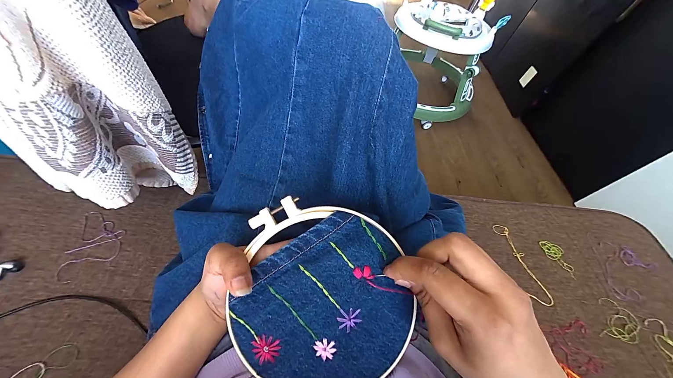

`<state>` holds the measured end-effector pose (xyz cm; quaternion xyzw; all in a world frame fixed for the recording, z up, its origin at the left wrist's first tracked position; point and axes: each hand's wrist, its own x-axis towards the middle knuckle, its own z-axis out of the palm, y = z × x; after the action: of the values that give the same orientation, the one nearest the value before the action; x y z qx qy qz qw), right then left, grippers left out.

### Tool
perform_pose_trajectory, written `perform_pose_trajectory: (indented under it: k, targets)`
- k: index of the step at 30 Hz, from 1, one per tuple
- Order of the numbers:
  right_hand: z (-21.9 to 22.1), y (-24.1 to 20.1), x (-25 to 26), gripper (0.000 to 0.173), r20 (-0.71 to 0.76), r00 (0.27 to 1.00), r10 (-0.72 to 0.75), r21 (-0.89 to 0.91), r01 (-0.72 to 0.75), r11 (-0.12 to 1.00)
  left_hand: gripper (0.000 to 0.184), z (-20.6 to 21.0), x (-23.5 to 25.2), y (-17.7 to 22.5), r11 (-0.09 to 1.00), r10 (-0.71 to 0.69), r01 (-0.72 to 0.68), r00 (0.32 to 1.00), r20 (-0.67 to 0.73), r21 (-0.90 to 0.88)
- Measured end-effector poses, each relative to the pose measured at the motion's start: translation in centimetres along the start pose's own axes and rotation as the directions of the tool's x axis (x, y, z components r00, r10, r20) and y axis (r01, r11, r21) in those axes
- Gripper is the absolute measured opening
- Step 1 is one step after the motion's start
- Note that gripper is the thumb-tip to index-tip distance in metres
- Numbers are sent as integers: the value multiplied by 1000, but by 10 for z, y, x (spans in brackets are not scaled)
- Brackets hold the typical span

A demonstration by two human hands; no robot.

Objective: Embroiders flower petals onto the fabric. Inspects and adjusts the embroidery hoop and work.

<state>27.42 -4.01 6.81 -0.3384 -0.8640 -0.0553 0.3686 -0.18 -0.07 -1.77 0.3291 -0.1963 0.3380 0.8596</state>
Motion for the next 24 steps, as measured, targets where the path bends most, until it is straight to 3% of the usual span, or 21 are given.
perform_pose_trajectory:
  k: [7, 24]
  targets:
    - [4, -4, 2, 19, -14, 999, 36, 35, -35, 999, 43, -12, -8, -3, 1000, 16, -15, 999, 51, -20]
    - [-2, -5, -3, 19, -27, 1000, -3, -4, 3, 1000, 44, -11, -7, -4, 999, 23, -22, 999, 29, -32]
